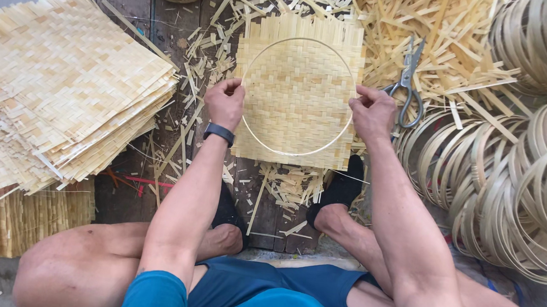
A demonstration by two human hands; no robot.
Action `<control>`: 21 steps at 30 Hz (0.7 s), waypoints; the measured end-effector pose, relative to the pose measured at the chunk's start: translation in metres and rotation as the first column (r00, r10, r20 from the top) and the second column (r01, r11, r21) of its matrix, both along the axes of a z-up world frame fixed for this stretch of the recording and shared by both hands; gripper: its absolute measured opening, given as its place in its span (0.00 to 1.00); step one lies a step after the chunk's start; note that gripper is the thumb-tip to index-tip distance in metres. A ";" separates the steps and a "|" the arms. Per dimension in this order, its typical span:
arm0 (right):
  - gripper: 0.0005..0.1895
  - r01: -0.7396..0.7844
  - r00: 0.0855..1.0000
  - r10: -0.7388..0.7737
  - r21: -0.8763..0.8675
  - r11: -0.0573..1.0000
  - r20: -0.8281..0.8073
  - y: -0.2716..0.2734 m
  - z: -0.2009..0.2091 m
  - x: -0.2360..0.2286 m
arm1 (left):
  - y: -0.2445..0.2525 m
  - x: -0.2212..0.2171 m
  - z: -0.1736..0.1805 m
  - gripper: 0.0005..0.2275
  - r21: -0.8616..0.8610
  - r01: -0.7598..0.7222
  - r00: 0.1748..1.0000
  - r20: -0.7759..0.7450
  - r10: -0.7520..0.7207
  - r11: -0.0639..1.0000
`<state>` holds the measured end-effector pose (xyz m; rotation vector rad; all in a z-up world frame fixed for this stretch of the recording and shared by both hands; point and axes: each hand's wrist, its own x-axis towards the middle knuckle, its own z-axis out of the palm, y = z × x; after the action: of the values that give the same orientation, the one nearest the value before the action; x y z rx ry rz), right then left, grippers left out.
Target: The person sits on the floor and repeatedly trims the edges of square woven bamboo mats using shears to create circular trays. They place a circular bamboo ring on the mat as a guide, cut around it, and then stack the finished circular trays.
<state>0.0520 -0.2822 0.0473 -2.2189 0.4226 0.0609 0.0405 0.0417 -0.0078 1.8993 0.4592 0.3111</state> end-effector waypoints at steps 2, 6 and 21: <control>0.17 -0.022 1.000 0.022 -0.075 0.997 -0.001 0.005 -0.018 0.001 | 0.007 -0.001 -0.020 0.07 0.193 0.088 0.996 -0.040 -0.082 0.977; 0.16 0.000 0.999 0.002 -0.059 0.998 0.032 0.011 -0.038 0.000 | 0.011 0.000 -0.034 0.10 0.210 0.119 0.984 -0.155 -0.087 0.970; 0.13 0.028 0.999 -0.031 -0.109 0.994 -0.025 -0.003 -0.042 0.000 | 0.010 0.008 -0.028 0.08 0.190 0.071 0.917 -0.398 0.011 0.979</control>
<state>0.0518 -0.2847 0.0058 -2.3207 0.4835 0.0527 0.0489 0.0518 -0.0358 2.1745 0.6897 -0.0589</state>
